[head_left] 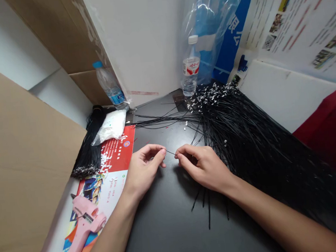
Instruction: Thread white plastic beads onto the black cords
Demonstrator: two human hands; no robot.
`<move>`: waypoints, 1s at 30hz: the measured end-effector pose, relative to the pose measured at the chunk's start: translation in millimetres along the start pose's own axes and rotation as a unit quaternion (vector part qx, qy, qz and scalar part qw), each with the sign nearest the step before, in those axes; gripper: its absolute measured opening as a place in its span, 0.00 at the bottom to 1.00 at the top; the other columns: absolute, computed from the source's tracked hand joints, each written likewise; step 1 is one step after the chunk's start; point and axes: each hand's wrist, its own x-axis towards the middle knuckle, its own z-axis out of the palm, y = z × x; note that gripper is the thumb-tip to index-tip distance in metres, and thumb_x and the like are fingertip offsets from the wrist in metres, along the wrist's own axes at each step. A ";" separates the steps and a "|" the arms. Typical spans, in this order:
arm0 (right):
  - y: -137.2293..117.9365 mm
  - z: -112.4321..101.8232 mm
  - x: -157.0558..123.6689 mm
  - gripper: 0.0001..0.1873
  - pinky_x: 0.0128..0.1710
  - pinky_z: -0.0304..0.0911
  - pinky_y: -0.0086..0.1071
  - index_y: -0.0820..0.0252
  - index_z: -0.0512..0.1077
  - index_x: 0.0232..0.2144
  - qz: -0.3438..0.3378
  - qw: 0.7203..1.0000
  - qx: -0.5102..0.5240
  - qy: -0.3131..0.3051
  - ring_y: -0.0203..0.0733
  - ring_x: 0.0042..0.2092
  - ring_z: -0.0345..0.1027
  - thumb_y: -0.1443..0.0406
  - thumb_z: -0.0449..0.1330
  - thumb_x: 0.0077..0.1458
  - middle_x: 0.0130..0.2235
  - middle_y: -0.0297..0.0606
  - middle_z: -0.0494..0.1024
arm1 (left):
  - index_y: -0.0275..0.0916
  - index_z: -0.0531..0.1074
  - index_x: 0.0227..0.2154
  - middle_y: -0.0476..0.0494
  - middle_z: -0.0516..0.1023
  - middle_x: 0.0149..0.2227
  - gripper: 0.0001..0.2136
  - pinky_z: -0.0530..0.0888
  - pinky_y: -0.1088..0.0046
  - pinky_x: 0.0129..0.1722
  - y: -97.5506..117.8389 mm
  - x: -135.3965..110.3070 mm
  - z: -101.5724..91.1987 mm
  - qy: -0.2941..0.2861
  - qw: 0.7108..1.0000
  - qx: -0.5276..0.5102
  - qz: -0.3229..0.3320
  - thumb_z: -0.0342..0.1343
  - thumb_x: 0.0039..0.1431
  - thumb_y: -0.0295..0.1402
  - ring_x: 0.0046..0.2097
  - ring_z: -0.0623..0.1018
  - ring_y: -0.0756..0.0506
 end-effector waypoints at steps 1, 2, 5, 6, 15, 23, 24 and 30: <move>-1.2 -1.5 0.3 0.10 0.29 0.57 0.27 0.60 0.74 0.31 0.004 1.000 0.019 -0.012 0.32 0.26 0.66 0.66 0.54 0.61 0.27 0.32 0.78 | 0.36 0.76 0.32 0.49 0.76 0.30 0.10 0.71 0.75 0.30 0.1 0.0 -0.1 -0.002 1.000 0.000 0.001 0.64 0.52 0.38 0.26 0.74 0.52; -2.2 -3.0 0.6 0.10 0.28 0.57 0.26 0.61 0.73 0.30 0.010 0.999 0.038 -0.025 0.32 0.26 0.65 0.66 0.54 0.60 0.26 0.32 0.77 | 0.36 0.76 0.32 0.49 0.76 0.30 0.10 0.71 0.75 0.29 0.3 -0.1 -0.3 -0.004 1.000 0.000 0.001 0.64 0.52 0.38 0.26 0.74 0.52; -3.3 -6.7 1.8 0.11 0.26 0.56 0.26 0.61 0.72 0.27 0.048 0.993 0.093 -0.056 0.32 0.25 0.63 0.66 0.53 0.59 0.24 0.31 0.75 | 0.36 0.76 0.31 0.49 0.76 0.28 0.10 0.70 0.75 0.30 1.6 -0.6 -0.9 -0.017 1.000 -0.006 -0.003 0.64 0.53 0.39 0.26 0.73 0.52; -3.2 -7.4 2.1 0.11 0.26 0.56 0.26 0.61 0.71 0.27 0.061 0.990 0.110 -0.065 0.32 0.24 0.62 0.66 0.53 0.59 0.23 0.31 0.74 | 0.36 0.76 0.31 0.50 0.76 0.28 0.10 0.70 0.75 0.30 2.1 -0.9 -1.0 -0.020 1.000 -0.009 -0.005 0.64 0.53 0.39 0.26 0.73 0.52; -2.8 -0.3 0.4 0.05 0.33 0.63 0.29 0.60 0.73 0.36 -0.012 0.999 0.043 0.006 0.36 0.34 0.69 0.65 0.59 0.57 0.35 0.37 0.78 | 0.36 0.76 0.29 0.48 0.77 0.28 0.10 0.72 0.75 0.29 2.5 -3.1 2.6 -0.002 1.000 0.021 0.013 0.63 0.53 0.39 0.26 0.74 0.51; -4.7 3.4 0.2 0.08 0.26 0.58 0.25 0.60 0.72 0.31 0.020 0.995 0.095 0.015 0.32 0.28 0.66 0.64 0.56 0.60 0.29 0.33 0.75 | 0.36 0.77 0.30 0.46 0.80 0.30 0.10 0.75 0.74 0.29 4.2 -7.6 10.1 -0.017 0.999 0.030 0.003 0.63 0.53 0.39 0.26 0.76 0.51; -4.5 3.5 0.2 0.08 0.25 0.57 0.25 0.61 0.72 0.31 0.029 0.994 0.106 0.012 0.32 0.28 0.65 0.64 0.56 0.60 0.29 0.33 0.75 | 0.36 0.77 0.30 0.46 0.80 0.31 0.10 0.75 0.74 0.29 4.7 -7.9 10.3 -0.018 0.999 0.029 0.004 0.63 0.53 0.38 0.26 0.76 0.51; -3.3 4.3 0.4 0.08 0.26 0.58 0.25 0.61 0.72 0.30 0.048 0.990 0.130 0.013 0.33 0.28 0.66 0.64 0.56 0.59 0.28 0.33 0.75 | 0.36 0.78 0.31 0.45 0.81 0.32 0.09 0.76 0.73 0.30 3.2 -7.2 8.9 -0.023 0.999 0.032 0.008 0.63 0.53 0.38 0.27 0.77 0.50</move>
